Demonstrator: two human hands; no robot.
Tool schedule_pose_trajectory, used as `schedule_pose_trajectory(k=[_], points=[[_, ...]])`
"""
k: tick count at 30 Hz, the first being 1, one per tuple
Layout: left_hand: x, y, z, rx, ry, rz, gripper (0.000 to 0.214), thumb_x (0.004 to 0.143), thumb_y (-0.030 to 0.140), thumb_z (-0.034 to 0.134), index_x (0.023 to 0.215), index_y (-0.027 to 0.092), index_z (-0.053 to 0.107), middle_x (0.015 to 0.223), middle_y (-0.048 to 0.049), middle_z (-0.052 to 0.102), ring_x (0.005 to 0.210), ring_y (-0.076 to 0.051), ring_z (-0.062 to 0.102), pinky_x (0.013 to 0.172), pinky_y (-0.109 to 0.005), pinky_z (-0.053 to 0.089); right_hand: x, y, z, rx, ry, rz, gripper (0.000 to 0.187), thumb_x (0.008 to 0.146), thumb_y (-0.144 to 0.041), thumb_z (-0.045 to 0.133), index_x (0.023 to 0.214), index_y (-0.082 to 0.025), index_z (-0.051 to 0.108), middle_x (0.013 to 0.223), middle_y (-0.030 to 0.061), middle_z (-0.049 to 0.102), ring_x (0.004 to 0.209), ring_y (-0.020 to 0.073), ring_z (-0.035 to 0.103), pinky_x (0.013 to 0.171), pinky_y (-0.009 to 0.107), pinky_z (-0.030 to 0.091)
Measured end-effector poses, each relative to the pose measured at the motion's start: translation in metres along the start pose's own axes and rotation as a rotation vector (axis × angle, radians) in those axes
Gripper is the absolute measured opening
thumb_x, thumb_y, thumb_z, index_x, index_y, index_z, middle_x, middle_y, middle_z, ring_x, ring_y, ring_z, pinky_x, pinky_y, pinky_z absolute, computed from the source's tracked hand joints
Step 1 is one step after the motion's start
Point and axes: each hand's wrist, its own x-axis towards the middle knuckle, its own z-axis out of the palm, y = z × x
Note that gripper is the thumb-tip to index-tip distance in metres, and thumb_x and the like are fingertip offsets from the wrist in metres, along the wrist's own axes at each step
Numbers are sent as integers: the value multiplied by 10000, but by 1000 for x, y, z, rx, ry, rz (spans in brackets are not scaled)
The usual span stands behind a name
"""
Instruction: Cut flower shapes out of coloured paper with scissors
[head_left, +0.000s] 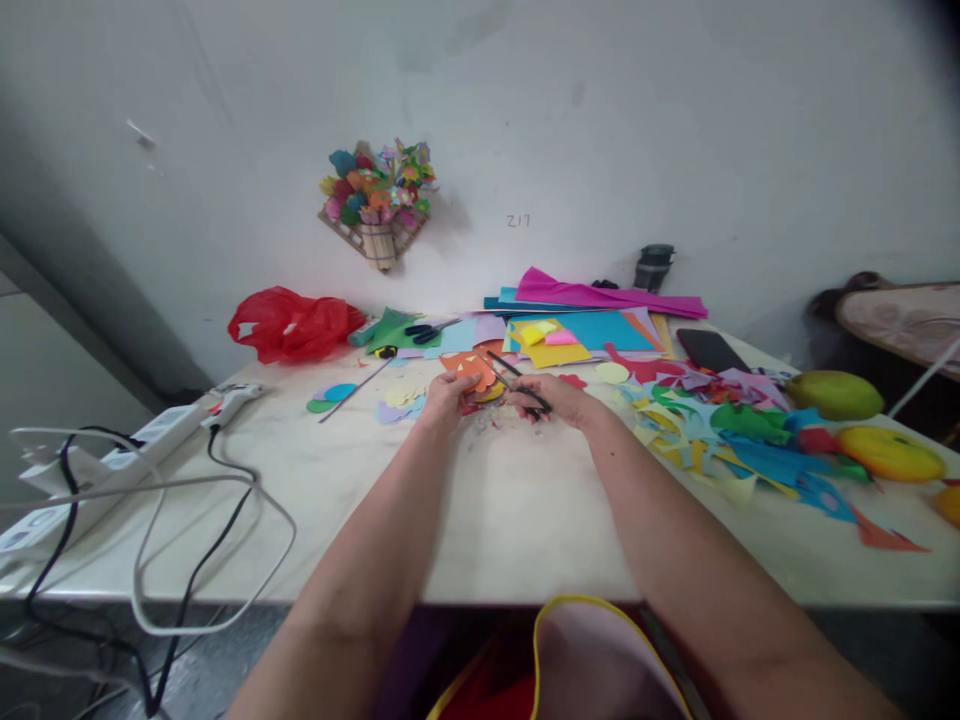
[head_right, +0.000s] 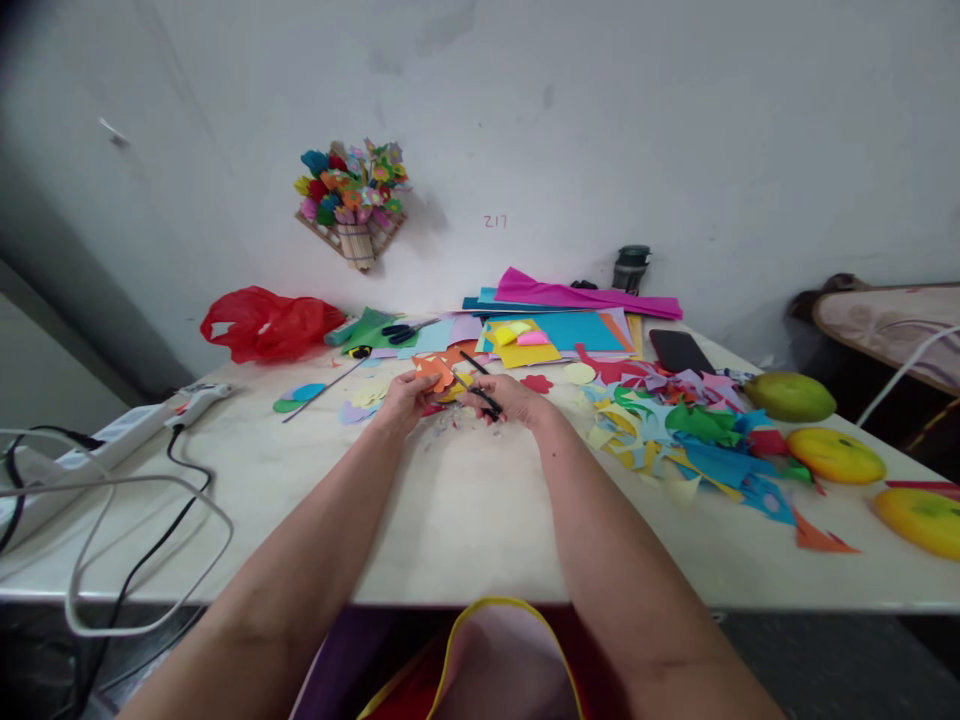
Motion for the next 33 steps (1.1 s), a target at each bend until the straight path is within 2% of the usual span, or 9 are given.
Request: schedule_pose_trajectory(k=[17,33], points=[[-2,2,1,-26,-40,-21,282,461,194,856,679,78,720,718,-100,730,642,-195,687,713,-338,585,2,1,0,-74,9,10,279,721,-362,760,771,-156,579,563,-25,577,422,62,485,343,166,246],[1,2,-3,-13,-51,-57,195,528,143,810,681,93,701,719,-94,727,676,-206,702,732,-344,587,-1,-3,1,-128,5,20,270,710,-361,746,779,-160,578,573,-28,560,436,67,479,368,178,234]])
